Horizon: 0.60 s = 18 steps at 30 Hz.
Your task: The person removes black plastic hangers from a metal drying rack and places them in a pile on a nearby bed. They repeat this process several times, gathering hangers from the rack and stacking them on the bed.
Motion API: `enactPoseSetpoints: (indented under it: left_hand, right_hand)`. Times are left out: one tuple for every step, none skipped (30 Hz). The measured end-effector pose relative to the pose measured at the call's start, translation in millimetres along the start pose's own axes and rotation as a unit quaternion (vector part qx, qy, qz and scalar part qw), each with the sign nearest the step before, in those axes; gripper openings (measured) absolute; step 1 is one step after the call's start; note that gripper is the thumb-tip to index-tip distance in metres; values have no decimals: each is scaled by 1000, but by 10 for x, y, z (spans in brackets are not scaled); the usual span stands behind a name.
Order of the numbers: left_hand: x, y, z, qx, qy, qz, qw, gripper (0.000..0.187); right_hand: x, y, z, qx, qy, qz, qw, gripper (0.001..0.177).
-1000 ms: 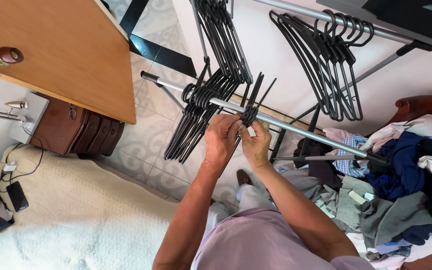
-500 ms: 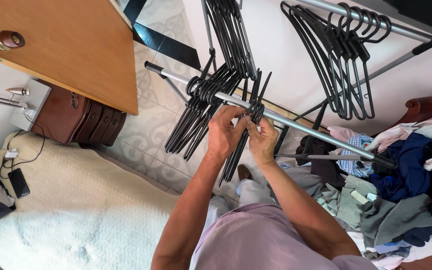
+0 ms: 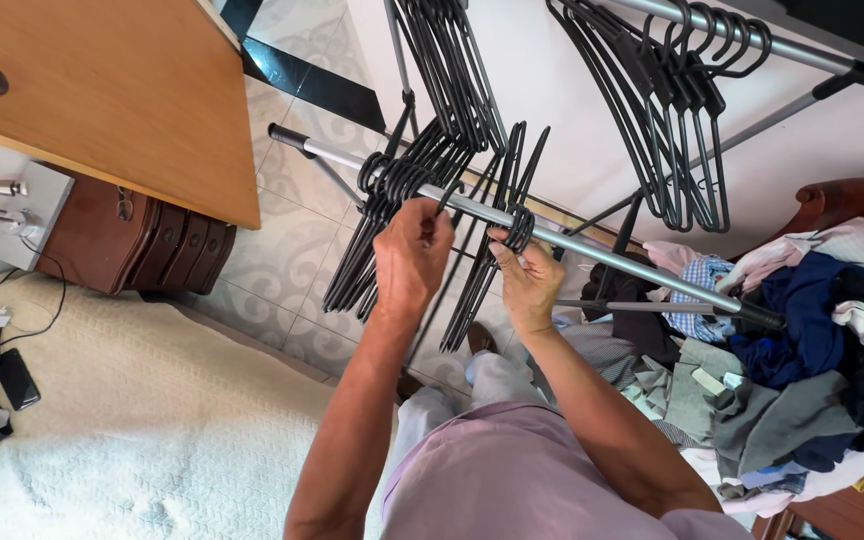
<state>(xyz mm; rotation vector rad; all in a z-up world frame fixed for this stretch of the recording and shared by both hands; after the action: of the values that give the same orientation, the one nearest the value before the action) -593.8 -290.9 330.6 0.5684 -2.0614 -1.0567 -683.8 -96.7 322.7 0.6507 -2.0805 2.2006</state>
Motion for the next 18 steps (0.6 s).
enactPoseSetpoints:
  left_hand:
    - [-20,59,-60,-1,-1,-2,1000,5]
    - [-32,107,-100,8,-7,-11,1000,9]
    - [-43,156,-140,16,-14,-19,1000,13]
    - [-69,185,-212,14,-15,-20,1000,13]
    - [-96,197,-280,23,-21,-28,999,13]
    - [-136,210,-359,33,-26,-38,998,13]
    - [-196,195,-402,32,-26,-39,998,13]
    - [-242,202,-453,33,-20,-27,999,11]
    - [-286,208,-506,34,-14,-14,999,9]
    - [-344,220,-550,32,-14,-15,999,9]
    - [-402,247,-603,46,-9,-7,999,9]
    - [-457,275,-642,59,-5,0,998,10]
    - [-481,289,-645,58,-6,-1,998,10]
    - [-519,293,-657,51,-4,-8,999,10]
    - [-557,298,-672,45,-2,-15,999,9]
    - [-578,312,-674,44,-1,-16,999,9]
    - [-597,328,-683,42,0,-16,999,10]
    - [-622,346,-692,39,3,-17,999,11]
  right_hand:
    - [-7,-10,-28,-2,0,1,1000,16]
    - [-3,-24,-55,5,-4,0,1000,17]
    - [1,-38,-82,12,-9,-1,1000,17]
    - [-4,-32,-134,10,-8,-1,1000,17]
    - [-11,-27,-176,9,-12,-1,1000,17]
    - [-26,-24,-213,9,-18,-1,1000,16]
    - [-39,-23,-270,7,-19,-1,1000,16]
    - [-42,-21,-322,19,-18,-2,1000,16]
    - [-43,-19,-373,30,-17,-3,999,16]
    - [-54,-37,-420,28,-17,-3,999,16]
    - [-65,-54,-465,26,-19,-2,999,16]
    - [-68,-68,-520,22,-20,-1,1000,16]
    - [-46,-78,-564,20,-20,0,1000,16]
    - [-33,-98,-605,16,-22,-5,1000,15]
    - [-21,-119,-646,12,-25,-10,1000,14]
    - [-21,-140,-669,11,-25,-10,1000,14]
    - [-20,-161,-691,13,-24,-9,1000,13]
    - [-23,-188,-718,14,-23,-9,1000,12]
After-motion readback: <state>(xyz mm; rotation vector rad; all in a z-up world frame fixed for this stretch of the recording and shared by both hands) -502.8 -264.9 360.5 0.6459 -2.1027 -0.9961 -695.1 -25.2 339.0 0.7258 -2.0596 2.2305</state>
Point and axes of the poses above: each hand's wrist, its own x-axis towards the middle knuckle, its own z-axis out of the palm, y = z × x, the point moved 9 cm from there along x, towards the middle knuckle
